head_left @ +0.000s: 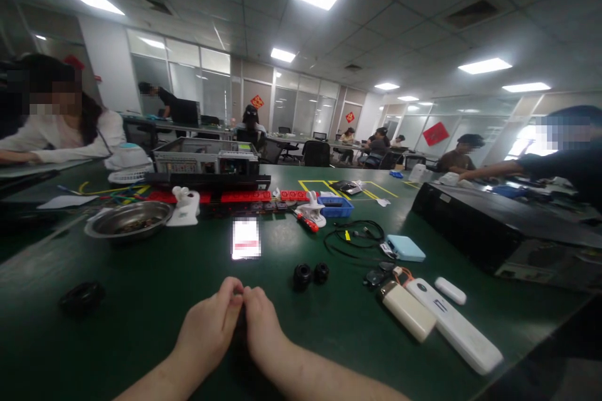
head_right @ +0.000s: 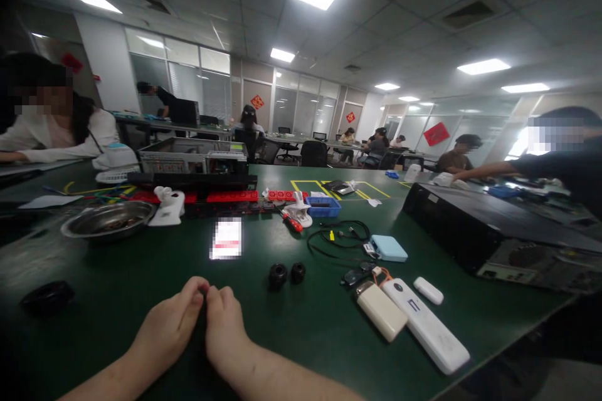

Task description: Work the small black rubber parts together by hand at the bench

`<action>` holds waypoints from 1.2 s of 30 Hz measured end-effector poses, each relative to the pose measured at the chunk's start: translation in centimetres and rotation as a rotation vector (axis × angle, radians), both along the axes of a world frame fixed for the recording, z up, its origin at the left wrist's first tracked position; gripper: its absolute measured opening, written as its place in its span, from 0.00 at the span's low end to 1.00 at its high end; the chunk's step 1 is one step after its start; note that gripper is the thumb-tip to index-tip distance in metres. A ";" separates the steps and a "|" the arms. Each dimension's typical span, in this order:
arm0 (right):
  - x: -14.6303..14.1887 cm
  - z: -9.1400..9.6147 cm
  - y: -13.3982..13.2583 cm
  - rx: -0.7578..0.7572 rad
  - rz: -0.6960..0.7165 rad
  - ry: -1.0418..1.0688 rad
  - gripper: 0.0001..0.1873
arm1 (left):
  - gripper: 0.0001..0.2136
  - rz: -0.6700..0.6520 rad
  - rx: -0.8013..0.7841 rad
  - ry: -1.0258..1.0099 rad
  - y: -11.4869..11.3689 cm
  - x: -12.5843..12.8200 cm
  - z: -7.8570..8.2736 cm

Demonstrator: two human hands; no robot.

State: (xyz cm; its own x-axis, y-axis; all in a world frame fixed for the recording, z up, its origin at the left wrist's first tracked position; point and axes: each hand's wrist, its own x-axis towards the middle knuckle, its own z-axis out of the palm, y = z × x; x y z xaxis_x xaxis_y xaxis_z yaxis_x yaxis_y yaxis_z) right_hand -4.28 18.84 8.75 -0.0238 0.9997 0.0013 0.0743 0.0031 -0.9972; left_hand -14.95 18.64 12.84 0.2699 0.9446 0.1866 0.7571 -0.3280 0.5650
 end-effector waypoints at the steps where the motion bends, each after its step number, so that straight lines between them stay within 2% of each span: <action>1: 0.0 0.2 -0.2 0.076 -0.052 -0.055 0.14 | 0.15 0.006 0.005 -0.032 -0.1 0.1 0.0; 3: 0.1 1.0 -0.7 0.179 -0.114 -0.178 0.14 | 0.15 0.023 0.024 -0.116 -0.4 0.5 0.0; 7: 0.8 2.5 -1.2 0.301 -0.105 -0.467 0.11 | 0.14 0.060 0.045 -0.292 -0.6 1.1 -0.2; 9: 1.0 2.9 -1.1 0.331 -0.092 -0.543 0.09 | 0.14 0.079 0.040 -0.373 -0.5 1.1 -0.3; 12: 1.1 3.2 -0.8 0.258 -0.095 -0.423 0.07 | 0.16 0.072 0.037 -0.411 -0.4 0.8 -0.4; 14: 0.9 3.1 -0.5 0.111 -0.089 -0.232 0.11 | 0.17 -0.007 0.067 -0.287 -0.3 0.3 -0.4; 16: 0.8 2.9 -0.3 -0.011 -0.049 -0.132 0.15 | 0.19 -0.093 0.156 -0.073 -0.1 -0.1 -0.5; 18: 0.7 2.5 -0.2 -0.064 -0.010 -0.111 0.19 | 0.19 -0.104 0.221 0.078 0.0 -0.3 -0.6; 20: 0.6 2.0 -0.1 -0.059 -0.019 -0.097 0.19 | 0.17 -0.081 0.220 0.093 0.1 -0.1 -0.7; 22: 0.5 1.5 -0.2 0.004 -0.071 -0.093 0.18 | 0.15 -0.071 0.201 0.002 0.2 0.3 -0.7; 25: 0.5 1.3 -0.3 0.123 -0.144 -0.108 0.15 | 0.13 -0.047 0.170 -0.241 0.0 1.0 -0.7; 28: 0.7 1.7 -0.5 0.247 -0.149 -0.295 0.12 | 0.13 0.034 0.098 -0.440 -0.2 1.5 -1.0; 32: 1.2 2.7 -0.6 0.395 -0.121 -0.691 0.12 | 0.14 0.117 0.007 -0.500 -0.1 1.8 -1.3; 34: 1.4 3.2 -0.8 0.453 -0.088 -0.809 0.13 | 0.16 0.121 -0.071 -0.486 0.1 1.7 -1.2; 36: 1.5 3.6 -1.1 0.494 -0.034 -0.842 0.13 | 0.18 0.104 -0.138 -0.448 0.2 1.1 -0.9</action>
State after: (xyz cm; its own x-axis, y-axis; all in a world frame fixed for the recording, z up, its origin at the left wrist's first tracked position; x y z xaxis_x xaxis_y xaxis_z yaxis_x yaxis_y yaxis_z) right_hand -2.81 17.73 12.31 -0.1804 0.8913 0.4161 0.7696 0.3913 -0.5046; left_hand -13.80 18.83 11.93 0.0939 0.9865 0.1339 0.4539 -0.1621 0.8762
